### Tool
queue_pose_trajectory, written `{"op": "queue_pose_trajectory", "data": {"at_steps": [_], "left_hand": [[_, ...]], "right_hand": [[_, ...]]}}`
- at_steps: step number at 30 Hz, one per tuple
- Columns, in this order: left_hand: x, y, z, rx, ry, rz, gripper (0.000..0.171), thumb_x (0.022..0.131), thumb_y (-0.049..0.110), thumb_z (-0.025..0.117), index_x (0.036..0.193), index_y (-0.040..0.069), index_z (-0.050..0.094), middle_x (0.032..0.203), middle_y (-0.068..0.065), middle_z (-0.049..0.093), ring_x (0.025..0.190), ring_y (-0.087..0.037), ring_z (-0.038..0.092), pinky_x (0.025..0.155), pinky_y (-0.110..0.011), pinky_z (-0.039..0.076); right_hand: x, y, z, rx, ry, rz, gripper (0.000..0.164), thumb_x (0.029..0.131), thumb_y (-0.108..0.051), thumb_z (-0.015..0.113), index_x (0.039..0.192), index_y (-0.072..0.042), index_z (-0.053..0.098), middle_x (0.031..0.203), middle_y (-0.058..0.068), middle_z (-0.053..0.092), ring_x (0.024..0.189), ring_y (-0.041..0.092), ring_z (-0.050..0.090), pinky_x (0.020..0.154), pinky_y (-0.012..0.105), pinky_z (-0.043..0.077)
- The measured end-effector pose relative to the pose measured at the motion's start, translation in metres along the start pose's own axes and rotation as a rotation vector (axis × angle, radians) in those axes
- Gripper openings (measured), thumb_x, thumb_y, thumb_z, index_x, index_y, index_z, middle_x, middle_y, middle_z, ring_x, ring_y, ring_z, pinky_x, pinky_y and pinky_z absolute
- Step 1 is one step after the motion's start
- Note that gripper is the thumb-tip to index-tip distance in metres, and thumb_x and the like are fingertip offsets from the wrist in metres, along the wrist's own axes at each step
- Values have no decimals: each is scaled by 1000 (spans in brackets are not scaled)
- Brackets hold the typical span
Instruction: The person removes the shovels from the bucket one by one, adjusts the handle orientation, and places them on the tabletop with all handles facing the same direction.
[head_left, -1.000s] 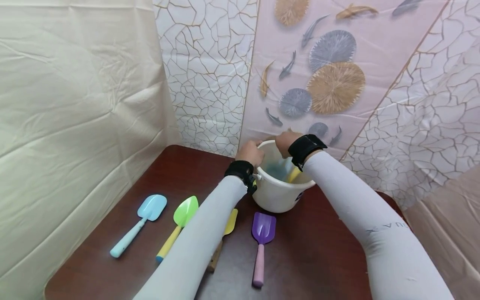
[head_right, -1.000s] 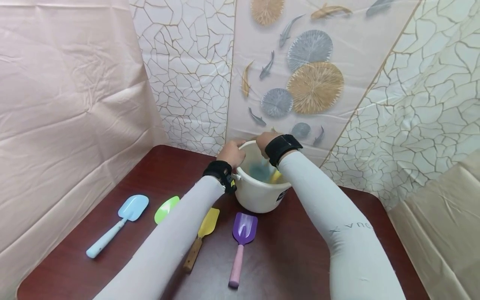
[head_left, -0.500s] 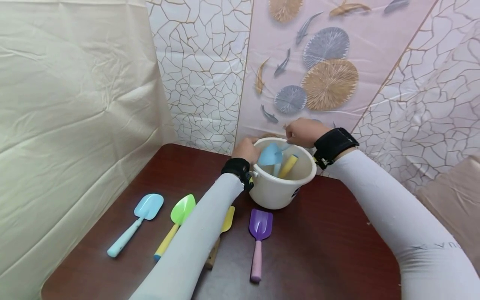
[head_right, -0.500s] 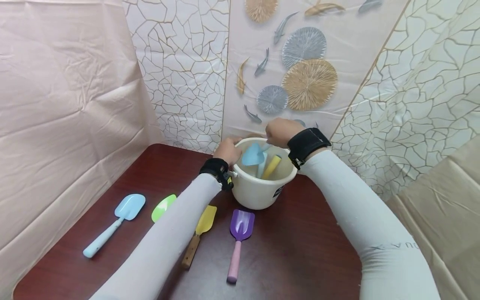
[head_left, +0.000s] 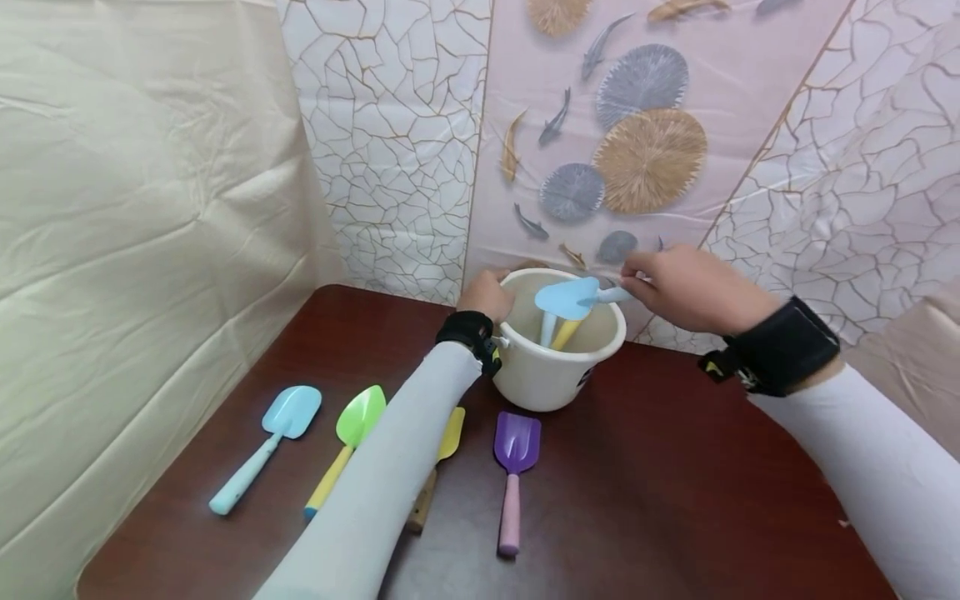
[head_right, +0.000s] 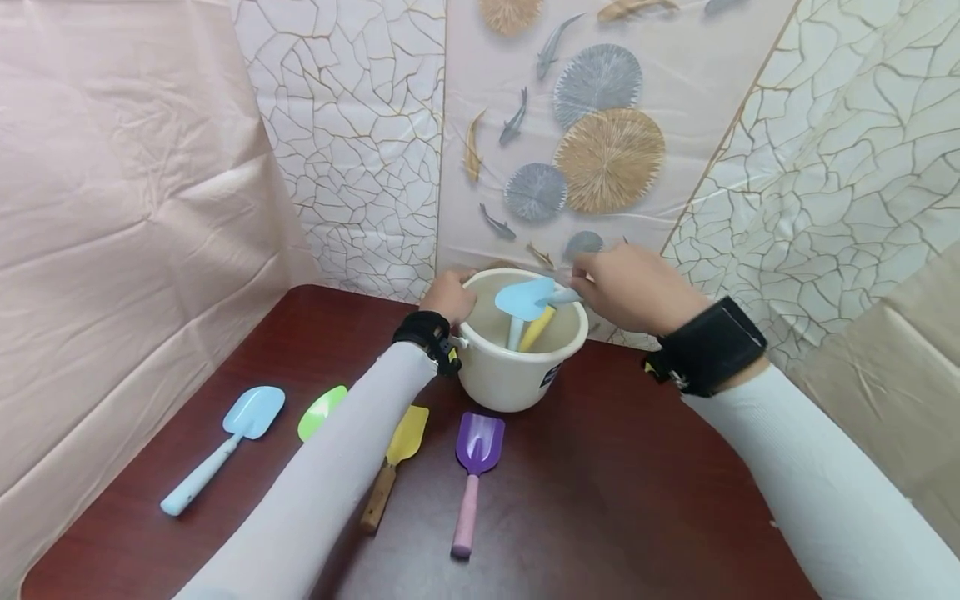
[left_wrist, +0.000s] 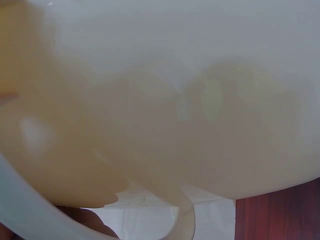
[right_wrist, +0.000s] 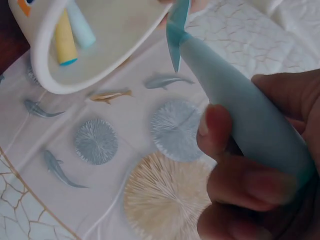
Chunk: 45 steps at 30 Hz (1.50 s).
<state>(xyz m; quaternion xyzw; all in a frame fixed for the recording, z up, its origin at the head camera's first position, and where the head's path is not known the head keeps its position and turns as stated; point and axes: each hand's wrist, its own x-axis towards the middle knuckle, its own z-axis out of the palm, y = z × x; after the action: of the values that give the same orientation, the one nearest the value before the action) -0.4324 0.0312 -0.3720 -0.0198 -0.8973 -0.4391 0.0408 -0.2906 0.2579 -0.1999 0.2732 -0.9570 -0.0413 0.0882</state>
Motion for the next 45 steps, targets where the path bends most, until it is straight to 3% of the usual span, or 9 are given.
{"op": "queue_pose_trajectory", "data": {"at_steps": [9, 14, 25, 28, 33, 40, 45], "left_hand": [[3, 2, -4, 23, 11, -3, 54, 97, 17, 57, 150, 26, 57, 140, -3, 68, 101, -23, 68, 88, -38, 55], [1, 3, -2, 0, -8, -2, 54, 96, 15, 56, 150, 25, 57, 140, -4, 68, 102, -23, 67, 91, -38, 54], [-2, 0, 1, -20, -17, 3, 53, 97, 14, 55, 148, 27, 59, 134, -4, 71, 98, -22, 68, 93, -39, 54], [-2, 2, 1, -18, -18, -1, 53, 97, 15, 55, 148, 27, 58, 134, -4, 71, 99, -22, 68, 94, -39, 54], [-1, 3, 0, -20, -22, -4, 49, 97, 15, 55, 143, 28, 64, 123, -5, 74, 96, -23, 67, 92, -41, 54], [-2, 3, 1, -10, -22, -6, 51, 98, 15, 55, 147, 28, 60, 131, -5, 71, 103, -22, 66, 97, -41, 53], [-6, 5, 0, -30, -20, 4, 50, 98, 15, 55, 146, 27, 61, 129, -6, 72, 101, -23, 67, 96, -42, 53]], "right_hand": [[-70, -18, -1, -13, 190, 29, 15, 103, -20, 63, 109, -9, 72, 72, -2, 65, 58, 12, 50, 57, 37, 44], [-109, -30, 10, 31, 199, 109, 11, 103, -21, 65, 107, -14, 72, 67, -8, 57, 56, 10, 44, 52, 32, 37], [-174, -40, 51, 148, 99, 227, 7, 100, -22, 69, 105, -17, 71, 67, -13, 50, 57, 0, 35, 55, 24, 31], [-187, -41, 67, 223, 23, 275, 8, 100, -23, 69, 106, -18, 70, 68, -13, 51, 57, -1, 36, 55, 24, 32], [-202, -45, 93, 329, -117, 363, 10, 101, -26, 67, 107, -18, 69, 70, -12, 54, 58, 0, 40, 56, 24, 34], [-218, -54, 127, 421, -193, 474, 8, 100, -25, 68, 103, -18, 69, 70, -10, 56, 58, 3, 40, 54, 25, 34], [-225, -54, 143, 428, -216, 552, 7, 99, -24, 69, 101, -17, 70, 67, -7, 55, 56, 6, 40, 53, 25, 33]]}}
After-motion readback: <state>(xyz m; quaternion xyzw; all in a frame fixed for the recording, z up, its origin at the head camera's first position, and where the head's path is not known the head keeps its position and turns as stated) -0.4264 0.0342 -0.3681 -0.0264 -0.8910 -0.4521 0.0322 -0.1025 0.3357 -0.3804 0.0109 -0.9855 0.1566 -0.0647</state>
